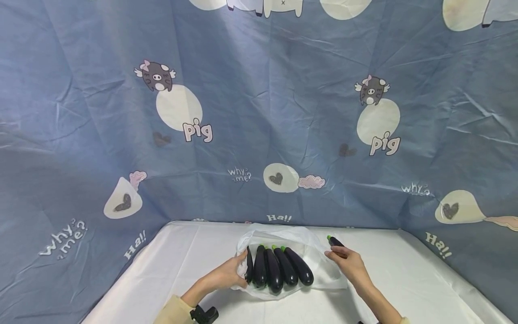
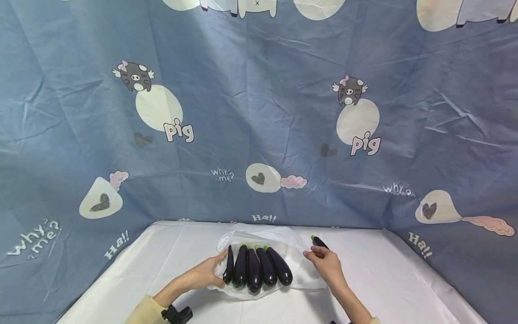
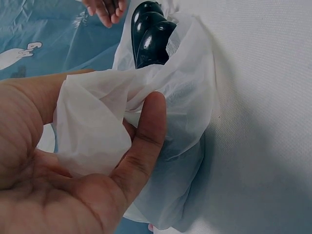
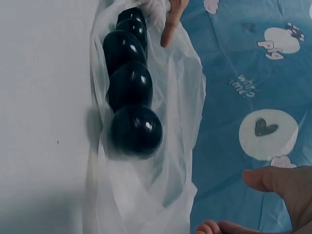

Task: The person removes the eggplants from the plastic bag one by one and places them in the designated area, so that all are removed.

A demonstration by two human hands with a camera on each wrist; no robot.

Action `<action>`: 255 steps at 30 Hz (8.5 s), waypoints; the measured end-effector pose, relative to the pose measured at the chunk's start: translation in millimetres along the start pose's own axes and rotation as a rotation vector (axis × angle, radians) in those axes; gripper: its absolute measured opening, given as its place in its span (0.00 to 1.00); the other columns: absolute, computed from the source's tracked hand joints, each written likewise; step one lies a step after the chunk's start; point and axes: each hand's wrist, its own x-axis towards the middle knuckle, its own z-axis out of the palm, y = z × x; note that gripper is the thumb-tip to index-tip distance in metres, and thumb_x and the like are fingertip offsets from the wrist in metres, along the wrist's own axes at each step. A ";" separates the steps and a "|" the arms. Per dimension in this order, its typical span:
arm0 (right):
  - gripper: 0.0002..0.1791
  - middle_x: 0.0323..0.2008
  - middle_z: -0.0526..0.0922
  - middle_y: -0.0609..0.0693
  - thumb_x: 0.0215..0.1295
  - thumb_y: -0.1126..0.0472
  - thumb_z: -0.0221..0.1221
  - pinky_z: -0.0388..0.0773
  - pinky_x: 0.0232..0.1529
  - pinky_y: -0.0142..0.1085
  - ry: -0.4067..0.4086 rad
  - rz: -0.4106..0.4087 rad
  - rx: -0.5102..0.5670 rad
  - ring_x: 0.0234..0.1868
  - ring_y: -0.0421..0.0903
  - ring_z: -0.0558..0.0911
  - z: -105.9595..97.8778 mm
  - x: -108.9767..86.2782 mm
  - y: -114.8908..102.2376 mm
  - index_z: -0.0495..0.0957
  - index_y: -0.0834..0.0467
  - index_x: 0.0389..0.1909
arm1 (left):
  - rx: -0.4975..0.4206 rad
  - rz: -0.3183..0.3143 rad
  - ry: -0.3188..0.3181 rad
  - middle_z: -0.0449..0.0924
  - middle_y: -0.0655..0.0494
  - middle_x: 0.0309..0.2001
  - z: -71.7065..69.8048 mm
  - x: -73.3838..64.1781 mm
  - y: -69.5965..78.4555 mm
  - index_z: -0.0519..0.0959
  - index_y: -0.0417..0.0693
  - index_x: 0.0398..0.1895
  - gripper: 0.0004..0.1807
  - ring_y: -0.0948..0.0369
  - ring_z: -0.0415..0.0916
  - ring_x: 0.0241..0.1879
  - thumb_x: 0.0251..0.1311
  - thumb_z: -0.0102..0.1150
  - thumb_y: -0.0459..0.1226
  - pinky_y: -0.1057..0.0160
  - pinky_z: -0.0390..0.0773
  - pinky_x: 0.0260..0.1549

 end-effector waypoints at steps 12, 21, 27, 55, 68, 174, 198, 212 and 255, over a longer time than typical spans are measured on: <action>0.36 0.47 0.84 0.57 0.55 0.38 0.63 0.78 0.48 0.47 0.001 -0.059 -0.039 0.47 0.52 0.82 19.5 -3.9 -9.6 0.78 0.63 0.55 | 0.006 -0.002 -0.003 0.49 0.27 0.72 0.5 -0.6 1.4 0.48 0.25 0.72 0.56 0.35 0.49 0.71 0.36 0.68 0.29 0.37 0.54 0.65; 0.32 0.42 0.85 0.53 0.54 0.43 0.66 0.79 0.46 0.46 -0.008 -0.052 -0.036 0.44 0.49 0.83 35.7 -4.8 -11.5 0.79 0.64 0.52 | 0.012 -0.001 -0.001 0.49 0.28 0.72 1.1 -0.7 0.4 0.48 0.25 0.72 0.56 0.36 0.48 0.71 0.36 0.67 0.30 0.37 0.53 0.66; 0.28 0.38 0.87 0.52 0.54 0.48 0.67 0.79 0.46 0.45 -0.007 -0.101 -0.017 0.43 0.50 0.84 44.7 -7.0 -11.8 0.80 0.65 0.49 | 0.014 0.001 0.000 0.49 0.28 0.72 1.4 -0.2 -0.3 0.48 0.25 0.72 0.56 0.36 0.49 0.71 0.36 0.67 0.30 0.37 0.54 0.65; 0.26 0.38 0.86 0.57 0.50 0.55 0.70 0.80 0.42 0.43 -0.046 -0.103 -0.032 0.41 0.50 0.83 65.4 -5.3 4.7 0.81 0.70 0.44 | 0.007 0.010 -0.013 0.50 0.28 0.72 0.3 -1.7 2.9 0.48 0.25 0.71 0.56 0.41 0.56 0.68 0.36 0.67 0.30 0.42 0.62 0.62; 0.24 0.35 0.86 0.56 0.50 0.55 0.69 0.80 0.40 0.42 -0.064 -0.093 -0.032 0.38 0.48 0.83 69.3 -6.3 8.7 0.82 0.70 0.41 | -0.004 0.005 -0.012 0.49 0.27 0.72 2.3 -1.4 1.1 0.48 0.24 0.71 0.56 0.35 0.50 0.71 0.36 0.67 0.30 0.37 0.55 0.65; 0.28 0.45 0.86 0.57 0.55 0.50 0.66 0.78 0.49 0.49 -0.066 -0.045 -0.045 0.46 0.52 0.84 12.9 -22.7 -25.2 0.80 0.64 0.52 | 0.021 0.014 -0.012 0.49 0.26 0.72 3.3 -2.3 2.5 0.48 0.23 0.71 0.55 0.33 0.49 0.70 0.36 0.67 0.30 0.36 0.56 0.64; 0.32 0.55 0.80 0.63 0.58 0.47 0.61 0.76 0.53 0.50 -0.035 -0.014 -0.013 0.55 0.59 0.79 -13.4 -8.0 -17.7 0.76 0.64 0.58 | 0.008 0.015 -0.016 0.49 0.27 0.72 3.3 -2.9 2.7 0.48 0.24 0.71 0.55 0.35 0.50 0.71 0.37 0.67 0.30 0.37 0.56 0.64; 0.33 0.57 0.78 0.66 0.62 0.46 0.59 0.75 0.54 0.52 -0.008 0.020 0.001 0.56 0.60 0.78 -35.7 5.1 -8.3 0.73 0.68 0.60 | -0.004 0.010 -0.011 0.49 0.27 0.72 1.8 -4.9 5.5 0.48 0.25 0.71 0.56 0.37 0.51 0.70 0.36 0.67 0.29 0.38 0.58 0.64; 0.42 0.64 0.63 0.75 0.63 0.44 0.55 0.57 0.67 0.60 0.074 0.187 0.106 0.66 0.70 0.62 -70.2 38.4 45.6 0.64 0.75 0.64 | 0.025 0.025 -0.007 0.57 0.26 0.68 -10.0 -5.5 10.0 0.49 0.23 0.71 0.55 0.52 0.71 0.49 0.37 0.67 0.32 0.63 0.75 0.41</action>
